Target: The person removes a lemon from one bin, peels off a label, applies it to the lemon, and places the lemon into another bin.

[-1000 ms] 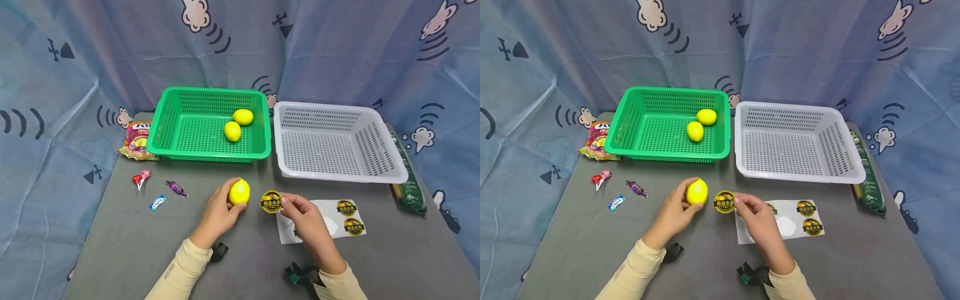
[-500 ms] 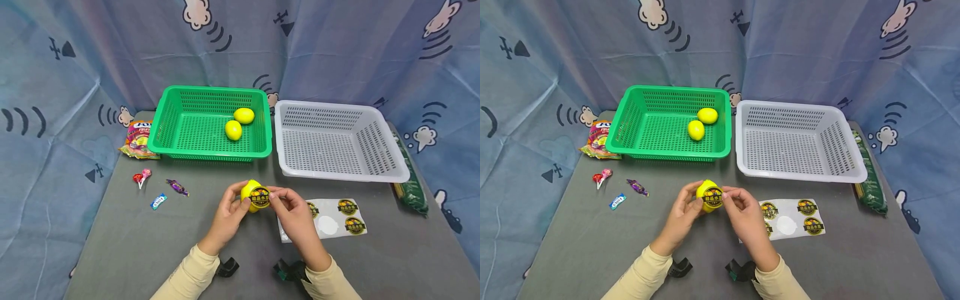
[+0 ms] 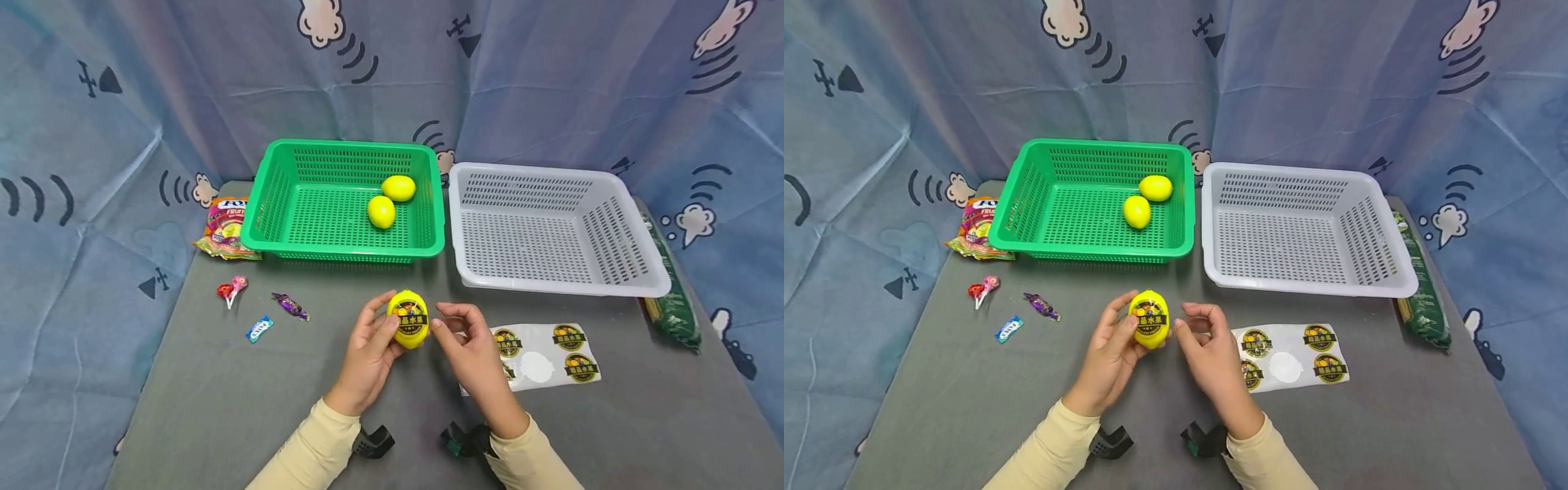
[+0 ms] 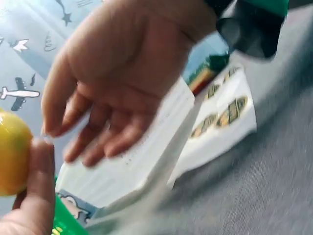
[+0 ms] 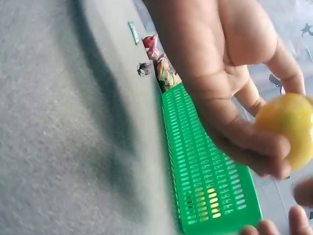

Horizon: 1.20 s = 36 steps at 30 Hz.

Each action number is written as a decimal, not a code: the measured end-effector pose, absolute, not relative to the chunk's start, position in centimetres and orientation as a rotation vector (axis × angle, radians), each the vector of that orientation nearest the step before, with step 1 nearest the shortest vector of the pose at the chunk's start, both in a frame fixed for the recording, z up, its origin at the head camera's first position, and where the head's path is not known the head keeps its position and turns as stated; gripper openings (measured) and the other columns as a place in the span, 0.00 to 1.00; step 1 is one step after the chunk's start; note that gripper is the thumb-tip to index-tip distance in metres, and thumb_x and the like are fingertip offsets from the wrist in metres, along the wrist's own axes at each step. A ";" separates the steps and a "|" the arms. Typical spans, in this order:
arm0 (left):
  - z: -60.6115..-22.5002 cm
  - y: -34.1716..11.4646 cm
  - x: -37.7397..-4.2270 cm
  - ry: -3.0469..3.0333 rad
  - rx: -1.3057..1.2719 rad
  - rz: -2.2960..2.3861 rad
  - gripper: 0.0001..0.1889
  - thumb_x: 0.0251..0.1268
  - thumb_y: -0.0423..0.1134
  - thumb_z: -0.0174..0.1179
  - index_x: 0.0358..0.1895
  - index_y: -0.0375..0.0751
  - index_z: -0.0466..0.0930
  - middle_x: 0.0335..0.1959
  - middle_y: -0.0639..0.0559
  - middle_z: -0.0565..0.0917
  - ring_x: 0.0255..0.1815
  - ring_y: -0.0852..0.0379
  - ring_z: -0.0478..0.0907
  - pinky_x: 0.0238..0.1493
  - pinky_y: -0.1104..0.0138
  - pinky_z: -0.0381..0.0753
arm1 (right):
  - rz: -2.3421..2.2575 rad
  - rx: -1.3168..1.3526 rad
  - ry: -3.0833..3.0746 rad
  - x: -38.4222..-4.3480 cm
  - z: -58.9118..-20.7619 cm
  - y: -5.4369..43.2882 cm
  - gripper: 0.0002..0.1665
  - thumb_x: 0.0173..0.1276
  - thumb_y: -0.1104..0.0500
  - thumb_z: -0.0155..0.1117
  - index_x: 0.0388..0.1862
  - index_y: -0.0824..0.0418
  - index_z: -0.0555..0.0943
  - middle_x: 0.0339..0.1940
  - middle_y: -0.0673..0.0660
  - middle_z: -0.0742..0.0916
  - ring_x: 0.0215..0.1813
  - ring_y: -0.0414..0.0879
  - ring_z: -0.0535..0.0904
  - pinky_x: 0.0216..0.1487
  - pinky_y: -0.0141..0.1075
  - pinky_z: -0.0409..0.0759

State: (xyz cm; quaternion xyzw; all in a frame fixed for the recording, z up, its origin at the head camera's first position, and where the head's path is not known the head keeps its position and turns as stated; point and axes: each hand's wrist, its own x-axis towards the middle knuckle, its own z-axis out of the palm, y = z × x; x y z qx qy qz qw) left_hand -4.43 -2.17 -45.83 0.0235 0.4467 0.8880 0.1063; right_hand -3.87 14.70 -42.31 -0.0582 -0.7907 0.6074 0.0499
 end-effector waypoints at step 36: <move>-48.0 -2.1 -5.1 1.102 0.026 2.699 0.31 0.75 0.45 0.66 0.77 0.47 0.69 0.63 0.50 0.79 0.56 0.57 0.82 0.52 0.68 0.83 | 1.077 0.796 -2.431 -5.2 -43.5 12.7 0.33 0.90 0.48 0.41 0.80 0.69 0.69 0.82 0.63 0.69 0.82 0.64 0.62 0.79 0.64 0.57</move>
